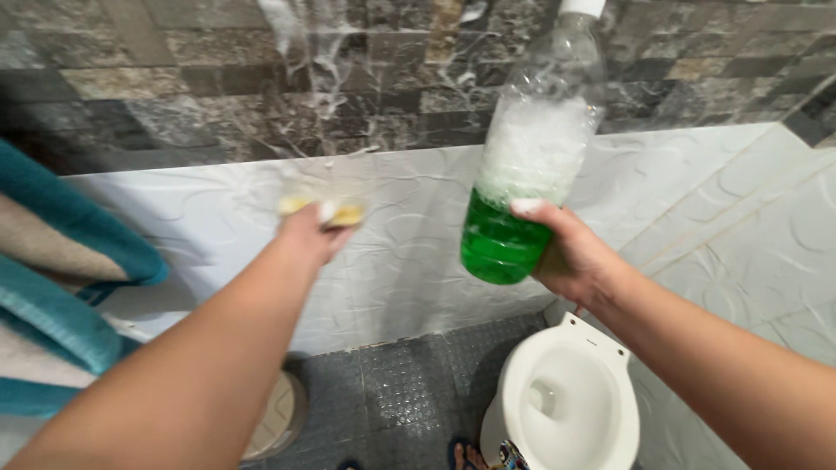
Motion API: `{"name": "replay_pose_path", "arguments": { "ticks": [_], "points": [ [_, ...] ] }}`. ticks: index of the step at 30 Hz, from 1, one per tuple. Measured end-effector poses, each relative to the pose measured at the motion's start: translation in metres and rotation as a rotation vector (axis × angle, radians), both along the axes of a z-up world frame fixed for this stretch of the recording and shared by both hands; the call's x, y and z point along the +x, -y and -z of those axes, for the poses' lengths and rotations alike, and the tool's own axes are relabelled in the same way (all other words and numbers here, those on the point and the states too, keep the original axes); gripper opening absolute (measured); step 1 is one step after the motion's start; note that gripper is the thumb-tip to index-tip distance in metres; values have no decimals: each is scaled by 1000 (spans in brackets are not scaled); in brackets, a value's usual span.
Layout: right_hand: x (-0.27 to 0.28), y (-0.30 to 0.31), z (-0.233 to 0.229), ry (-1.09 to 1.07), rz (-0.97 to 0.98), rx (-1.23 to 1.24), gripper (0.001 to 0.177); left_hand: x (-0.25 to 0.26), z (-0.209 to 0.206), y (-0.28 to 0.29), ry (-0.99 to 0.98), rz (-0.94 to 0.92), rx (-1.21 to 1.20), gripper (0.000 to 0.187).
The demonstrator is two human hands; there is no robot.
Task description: The person scrubs the tiled bathroom wall using a sponge and a green liquid soap bottle. They repeatedly apply soap to the sponge and wipe the wall surface, moving across different sections of the wall.
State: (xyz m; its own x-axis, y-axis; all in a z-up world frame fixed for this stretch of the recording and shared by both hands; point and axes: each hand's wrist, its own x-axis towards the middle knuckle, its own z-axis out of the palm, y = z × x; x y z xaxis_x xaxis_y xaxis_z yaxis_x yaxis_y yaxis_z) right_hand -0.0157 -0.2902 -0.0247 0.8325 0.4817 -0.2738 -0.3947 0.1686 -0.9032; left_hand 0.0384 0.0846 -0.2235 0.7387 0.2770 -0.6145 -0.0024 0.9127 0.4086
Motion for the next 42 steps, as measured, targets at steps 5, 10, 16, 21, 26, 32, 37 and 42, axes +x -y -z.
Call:
{"name": "replay_pose_path", "arguments": {
  "ticks": [5, 10, 16, 21, 26, 32, 37, 42],
  "points": [
    [-1, -9, 10, -47, 19, -39, 70, 25, -12, 36, -25, 148, 133, 36],
    [1, -8, 19, -56, -13, 14, 71, 7, 59, 21, -187, 181, 144, 32],
    [-3, 0, 27, -51, 33, -13, 72, -26, 118, -33, -264, 97, 118, 38],
    [-6, 2, 26, -86, 60, -38, 74, -28, 129, -57, -350, -28, 42, 41],
    [-4, 7, 28, -90, 90, -20, 72, 15, 161, -7, -269, 215, 8, 36],
    [2, 31, 30, -38, 85, -26, 71, 78, 162, 113, -317, 295, -46, 33],
    [3, 60, 25, -92, 135, -33, 76, 128, 125, 201, -205, 299, -367, 31],
    [7, 77, 26, -119, 125, -2, 82, 139, 128, 224, -207, 295, -278, 33]
  ]
}}
